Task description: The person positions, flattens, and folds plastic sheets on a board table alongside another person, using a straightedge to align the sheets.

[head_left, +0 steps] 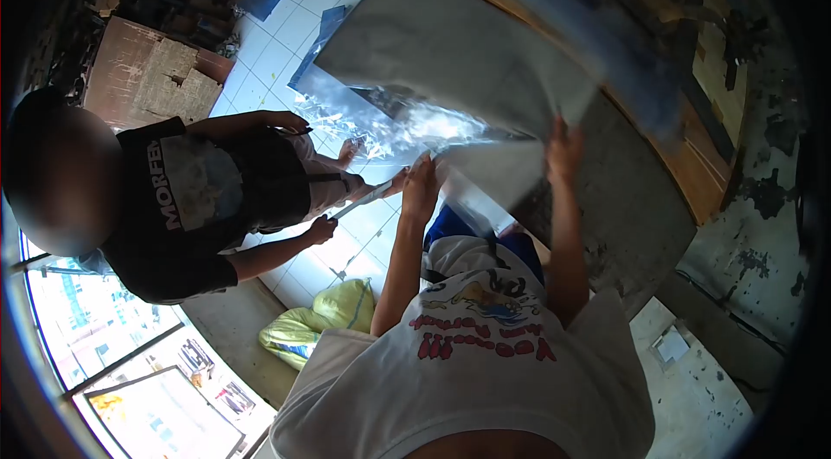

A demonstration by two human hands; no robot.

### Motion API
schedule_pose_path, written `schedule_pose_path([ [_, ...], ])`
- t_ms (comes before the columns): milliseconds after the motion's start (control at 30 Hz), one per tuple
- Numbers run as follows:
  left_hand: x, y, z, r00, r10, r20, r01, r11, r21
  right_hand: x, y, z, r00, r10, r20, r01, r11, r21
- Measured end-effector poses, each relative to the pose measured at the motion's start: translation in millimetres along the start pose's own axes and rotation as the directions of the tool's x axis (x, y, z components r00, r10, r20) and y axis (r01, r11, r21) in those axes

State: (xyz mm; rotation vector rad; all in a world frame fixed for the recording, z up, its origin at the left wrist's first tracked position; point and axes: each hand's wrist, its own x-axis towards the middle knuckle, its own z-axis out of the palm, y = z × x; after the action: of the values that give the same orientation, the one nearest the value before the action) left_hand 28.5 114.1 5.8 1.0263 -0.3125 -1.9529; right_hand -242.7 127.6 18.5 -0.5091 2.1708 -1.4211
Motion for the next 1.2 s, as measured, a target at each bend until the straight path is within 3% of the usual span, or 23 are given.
schedule_pose_path([
  [33, 1.2, -11.2, -2.9, 1.000, 0.011, -0.019, -0.011, 1.000, 0.000, 1.7, 30.8, -41.5, 0.997, 0.014, -0.074, -0.013, 1.000, 0.011],
  [67, 4.5, -24.1, -9.3, 0.999, 0.025, -0.034, -0.025, 1.000, 0.004, -9.6, 24.6, -93.2, 0.998, -0.028, -0.057, 0.019, 0.990, -0.138],
  [100, 12.0, -44.5, -34.9, 0.996, 0.051, 0.072, -0.052, 0.999, 0.005, -15.5, 35.3, -139.4, 0.997, -0.031, -0.071, 0.021, 0.990, -0.141],
  [133, 2.1, -55.1, -29.3, 0.999, 0.042, 0.026, -0.044, 0.996, 0.074, -17.7, 52.9, -184.1, 0.996, -0.033, -0.087, 0.020, 0.989, -0.148],
  [200, -25.3, -74.6, -2.9, 0.998, 0.022, -0.056, -0.009, 0.977, 0.214, -18.3, 97.4, -268.8, 0.979, -0.140, -0.146, 0.071, 0.914, -0.399],
  [233, -40.4, -88.5, 11.5, 0.985, 0.021, -0.169, 0.021, 0.970, 0.241, -16.9, 117.1, -311.3, 0.988, -0.050, -0.145, -0.021, 0.893, -0.449],
  [267, -49.2, -102.9, 8.2, 0.991, 0.028, -0.129, 0.007, 0.965, 0.261, -15.5, 133.5, -350.0, 0.988, 0.039, -0.147, -0.108, 0.863, -0.493],
  [300, -62.7, -110.2, 22.7, 0.982, 0.026, -0.185, 0.011, 0.980, 0.196, -15.9, 146.6, -378.3, 0.981, 0.127, -0.149, -0.188, 0.826, -0.531],
  [333, -73.3, -113.3, 37.5, 0.971, 0.023, -0.238, 0.009, 0.991, 0.131, -19.7, 154.7, -396.9, 0.981, 0.071, -0.183, -0.157, 0.845, -0.512],
  [433, -64.3, -120.2, 11.7, 0.979, -0.001, -0.202, 0.034, 0.986, 0.162, -34.8, 173.3, -441.4, 0.961, -0.011, -0.278, -0.126, 0.874, -0.470],
  [567, -42.1, -89.8, -1.7, 0.965, 0.091, -0.245, -0.026, 0.966, 0.257, -30.3, 196.2, -464.1, 0.954, 0.045, -0.297, -0.177, 0.883, -0.435],
  [700, 6.4, -43.2, -29.9, 0.872, 0.308, -0.380, -0.180, 0.925, 0.335, -31.1, 194.1, -460.8, 0.953, 0.121, -0.277, -0.238, 0.866, -0.440],
  [767, 36.3, -8.8, -46.1, 0.796, 0.373, -0.476, -0.237, 0.916, 0.323, -34.6, 186.2, -451.8, 0.936, 0.077, -0.343, -0.231, 0.870, -0.435],
  [800, 50.5, 13.2, -55.1, 0.809, 0.360, -0.464, -0.254, 0.927, 0.276, -36.3, 183.1, -444.9, 0.926, 0.057, -0.373, -0.227, 0.873, -0.432],
  [867, 74.5, 46.1, -58.1, 0.728, 0.477, -0.493, -0.317, 0.871, 0.375, -32.7, 189.7, -444.3, 0.932, 0.066, -0.357, -0.215, 0.893, -0.396],
  [933, 117.2, 77.0, -89.6, 0.591, 0.668, -0.451, -0.160, 0.646, 0.747, -31.2, 183.8, -440.0, 0.927, 0.093, -0.364, -0.239, 0.894, -0.380],
  [967, 80.6, 79.1, -32.9, 0.359, 0.846, -0.394, 0.057, 0.402, 0.914, -34.9, 172.7, -436.8, 0.919, 0.117, -0.378, -0.269, 0.884, -0.383],
  [1067, 113.7, 69.0, -31.8, 0.197, 0.968, 0.155, 0.263, -0.204, 0.943, -30.8, 187.3, -442.6, 0.931, 0.075, -0.358, -0.234, 0.875, -0.425],
  [1100, 99.4, 80.0, -4.7, 0.374, 0.856, 0.358, 0.072, -0.411, 0.909, -24.0, 200.3, -443.0, 0.941, 0.038, -0.338, -0.194, 0.876, -0.442],
  [1133, 79.8, 82.1, 26.9, 0.489, 0.675, 0.553, -0.149, -0.560, 0.815, -20.0, 207.1, -445.8, 0.939, 0.043, -0.340, -0.207, 0.861, -0.464],
  [1200, 103.7, 80.7, 40.9, 0.689, 0.376, 0.620, -0.249, -0.681, 0.689, -16.8, 213.7, -447.3, 0.938, 0.051, -0.342, -0.232, 0.827, -0.513],
])
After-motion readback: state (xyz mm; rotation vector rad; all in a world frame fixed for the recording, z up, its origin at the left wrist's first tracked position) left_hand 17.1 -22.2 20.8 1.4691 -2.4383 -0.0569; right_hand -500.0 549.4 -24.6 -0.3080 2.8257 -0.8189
